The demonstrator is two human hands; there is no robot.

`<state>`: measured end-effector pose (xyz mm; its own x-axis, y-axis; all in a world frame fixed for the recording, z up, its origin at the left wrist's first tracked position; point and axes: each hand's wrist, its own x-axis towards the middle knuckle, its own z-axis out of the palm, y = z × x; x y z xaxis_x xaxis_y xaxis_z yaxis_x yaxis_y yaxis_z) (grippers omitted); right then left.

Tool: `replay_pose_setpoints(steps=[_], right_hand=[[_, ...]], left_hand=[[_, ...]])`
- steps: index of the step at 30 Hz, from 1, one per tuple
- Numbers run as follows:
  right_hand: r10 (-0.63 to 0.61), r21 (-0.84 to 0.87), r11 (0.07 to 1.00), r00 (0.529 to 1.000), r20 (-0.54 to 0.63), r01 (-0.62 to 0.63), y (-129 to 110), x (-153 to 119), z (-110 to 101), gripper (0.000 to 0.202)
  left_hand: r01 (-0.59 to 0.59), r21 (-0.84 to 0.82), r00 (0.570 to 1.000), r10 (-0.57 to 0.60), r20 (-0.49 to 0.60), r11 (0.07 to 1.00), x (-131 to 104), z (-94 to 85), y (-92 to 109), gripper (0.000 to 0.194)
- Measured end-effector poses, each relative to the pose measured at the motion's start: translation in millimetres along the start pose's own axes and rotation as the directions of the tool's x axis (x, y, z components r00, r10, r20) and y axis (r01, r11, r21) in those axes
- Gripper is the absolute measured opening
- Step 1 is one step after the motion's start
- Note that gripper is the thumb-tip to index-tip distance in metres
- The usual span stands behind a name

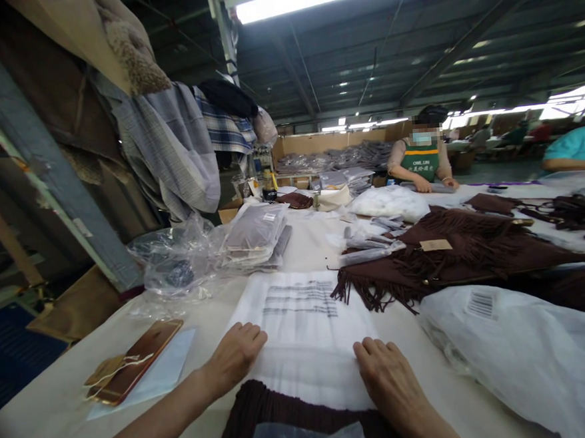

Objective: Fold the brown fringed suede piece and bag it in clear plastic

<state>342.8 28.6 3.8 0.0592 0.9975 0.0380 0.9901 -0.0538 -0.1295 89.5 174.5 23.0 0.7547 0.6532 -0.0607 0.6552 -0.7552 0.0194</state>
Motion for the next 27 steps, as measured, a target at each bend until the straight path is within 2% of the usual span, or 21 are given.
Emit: replay_pose_setpoints(steps=[2, 3, 5, 6, 7, 9, 10, 11, 12, 13, 14, 15, 16, 18, 21, 24, 27], right_hand=[[-0.085, -0.105, 0.992, 0.988, -0.128, 0.071, 15, -11, 6, 0.035], [-0.158, -0.181, 0.976, 0.962, -0.22, 0.119, 23, -16, 9, 0.035], [-0.312, -0.339, 0.923, 0.871, -0.38, 0.183, 37, -26, 14, 0.039], [-0.356, -0.387, 0.902, 0.836, -0.418, 0.191, 42, -31, 16, 0.041], [-0.353, -0.391, 0.903, 0.828, -0.434, 0.18, 45, -35, 16, 0.041], [-0.218, -0.276, 0.956, 0.864, -0.453, 0.096, 48, -40, 12, 0.039], [-0.081, -0.147, 0.989, 0.885, -0.459, 0.015, 47, -42, 8, 0.036], [0.104, 0.053, 0.995, 0.886, -0.451, -0.09, 45, -44, 4, 0.033], [0.307, 0.287, 0.937, 0.862, -0.404, -0.199, 43, -44, -1, 0.031], [0.48, 0.5, 0.817, 0.82, -0.312, -0.288, 40, -45, -6, 0.031], [0.598, 0.659, 0.667, 0.777, -0.196, -0.348, 37, -45, -10, 0.03], [0.663, 0.762, 0.526, 0.743, -0.09, -0.377, 34, -44, -13, 0.03], [0.69, 0.823, 0.416, 0.724, -0.008, -0.387, 32, -44, -15, 0.03], [0.697, 0.884, 0.287, 0.714, 0.072, -0.369, 29, -41, -16, 0.035], [0.698, 0.96, 0.106, 0.707, 0.114, -0.259, 29, -34, -13, 0.038], [0.691, 0.989, -0.011, 0.713, 0.116, -0.15, 32, -26, -8, 0.035], [0.656, 0.99, -0.075, 0.742, 0.137, -0.116, 36, -26, 1, 0.039]], left_hand=[[0.091, 0.0, 0.995, -0.091, -0.034, 0.996, -14, -1.6, -10, 0.029], [0.15, -0.01, 0.987, -0.151, -0.058, 0.989, -22, -1.8, -15, 0.03], [0.259, -0.063, 0.959, -0.264, -0.099, 0.964, -35, -1.8, -23, 0.03], [0.301, -0.108, 0.943, -0.313, -0.112, 0.947, -40, -1.9, -24, 0.03], [0.334, -0.165, 0.927, -0.356, -0.121, 0.928, -44, -2.5, -24, 0.029], [0.385, -0.311, 0.889, -0.439, -0.129, 0.869, -48, -5.7, -20, 0.023], [0.404, -0.397, 0.866, -0.485, -0.125, 0.824, -48, -8.4, -17, 0.02], [0.418, -0.489, 0.841, -0.53, -0.11, 0.766, -46, -11.6, -14, 0.018], [0.424, -0.585, 0.817, -0.571, -0.083, 0.691, -44, -15.2, -11, 0.017], [0.421, -0.679, 0.796, -0.604, -0.041, 0.601, -42, -18.7, -9, 0.018], [0.41, -0.765, 0.78, -0.625, 0.012, 0.497, -39, -21.8, -7, 0.019], [0.391, -0.837, 0.771, -0.633, 0.069, 0.384, -36, -24.2, -7, 0.018], [0.364, -0.892, 0.765, -0.632, 0.122, 0.269, -33, -25.7, -7, 0.016], [0.295, -0.953, 0.759, -0.622, 0.193, 0.065, -28, -25.7, -8, 0.013], [0.15, -0.979, 0.757, -0.621, 0.204, -0.139, -20, -19.1, -10, 0.015], [0.011, -0.97, 0.765, -0.623, 0.164, -0.243, -16, -7.7, -9, 0.013], [-0.036, -0.968, 0.807, -0.578, 0.117, -0.247, -18, 6.0, -5, 0.023]])
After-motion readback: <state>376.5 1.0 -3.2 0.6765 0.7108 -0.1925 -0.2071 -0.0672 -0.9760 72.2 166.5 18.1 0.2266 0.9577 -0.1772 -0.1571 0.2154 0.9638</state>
